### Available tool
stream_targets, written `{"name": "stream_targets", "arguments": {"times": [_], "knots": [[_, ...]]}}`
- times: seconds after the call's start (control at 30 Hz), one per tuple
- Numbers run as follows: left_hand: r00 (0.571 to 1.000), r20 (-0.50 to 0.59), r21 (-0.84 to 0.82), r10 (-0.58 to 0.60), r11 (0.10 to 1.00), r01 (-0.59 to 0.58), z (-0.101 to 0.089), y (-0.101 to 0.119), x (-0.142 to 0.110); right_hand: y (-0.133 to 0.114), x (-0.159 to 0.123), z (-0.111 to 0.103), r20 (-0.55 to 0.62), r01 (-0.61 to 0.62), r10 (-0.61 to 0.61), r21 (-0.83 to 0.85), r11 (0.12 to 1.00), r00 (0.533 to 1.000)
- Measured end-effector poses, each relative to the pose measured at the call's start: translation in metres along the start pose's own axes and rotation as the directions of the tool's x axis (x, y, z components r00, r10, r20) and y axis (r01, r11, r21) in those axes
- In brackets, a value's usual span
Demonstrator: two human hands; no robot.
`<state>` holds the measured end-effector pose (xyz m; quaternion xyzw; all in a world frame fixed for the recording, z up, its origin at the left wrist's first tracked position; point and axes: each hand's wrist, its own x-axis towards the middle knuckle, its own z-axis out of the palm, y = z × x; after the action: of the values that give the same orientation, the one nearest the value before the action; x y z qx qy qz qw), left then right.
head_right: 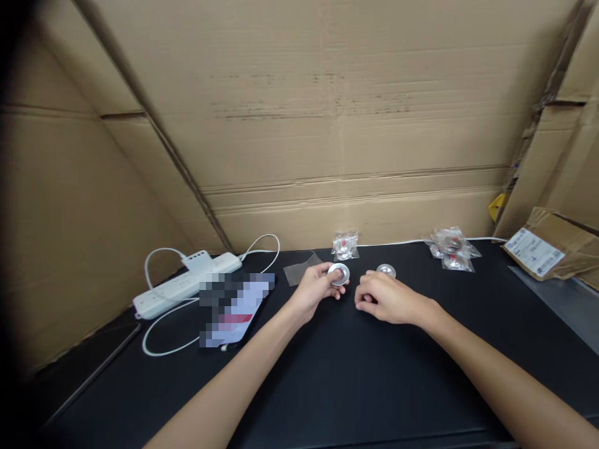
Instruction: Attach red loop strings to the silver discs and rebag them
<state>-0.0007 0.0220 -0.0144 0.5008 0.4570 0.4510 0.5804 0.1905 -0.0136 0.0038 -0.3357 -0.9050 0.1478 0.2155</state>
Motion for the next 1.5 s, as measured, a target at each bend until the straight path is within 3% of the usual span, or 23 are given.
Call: {"name": "stream_targets", "arguments": {"times": [0.1,0.2,0.27,0.37,0.57,0.87,1.13,1.33,1.5], "knots": [[1.000,0.016,-0.010,-0.025,1.000,0.025,0.003,0.004,-0.003,0.001,0.003,0.001,-0.085,-0.119,0.148,0.281,0.952,0.985],[0.998,0.046,-0.041,-0.053,0.998,0.055,0.007,0.009,-0.008,0.004,0.006,-0.002,-0.032,-0.221,0.306,0.622,0.751,0.951],[0.995,0.073,-0.054,-0.067,0.996,0.071,0.008,0.011,-0.011,0.007,0.006,-0.004,0.029,-0.257,0.355,0.746,0.614,0.934],[0.991,0.109,-0.054,-0.080,0.995,0.086,0.011,0.013,-0.014,0.014,0.006,-0.006,0.047,-0.267,0.407,0.823,0.501,0.912],[0.988,0.128,-0.037,-0.089,0.995,0.094,0.013,0.014,-0.016,0.022,0.003,-0.003,0.029,-0.262,0.509,0.881,0.393,0.860],[0.987,0.145,-0.032,-0.074,0.996,0.079,0.015,0.015,-0.017,0.021,0.002,-0.004,0.082,-0.226,0.451,0.935,0.274,0.888],[0.984,0.163,-0.032,-0.072,0.996,0.078,0.015,0.013,-0.016,0.019,0.005,0.003,0.011,-0.231,0.483,0.888,0.398,0.875],[0.975,0.215,-0.046,-0.055,0.997,0.067,0.019,0.012,-0.019,0.028,0.007,0.012,-0.154,-0.227,0.451,0.698,0.680,0.879],[0.965,0.257,-0.074,-0.042,0.995,0.063,0.022,0.014,-0.023,0.024,0.004,0.013,-0.343,-0.150,0.290,0.380,0.913,0.893]]}}
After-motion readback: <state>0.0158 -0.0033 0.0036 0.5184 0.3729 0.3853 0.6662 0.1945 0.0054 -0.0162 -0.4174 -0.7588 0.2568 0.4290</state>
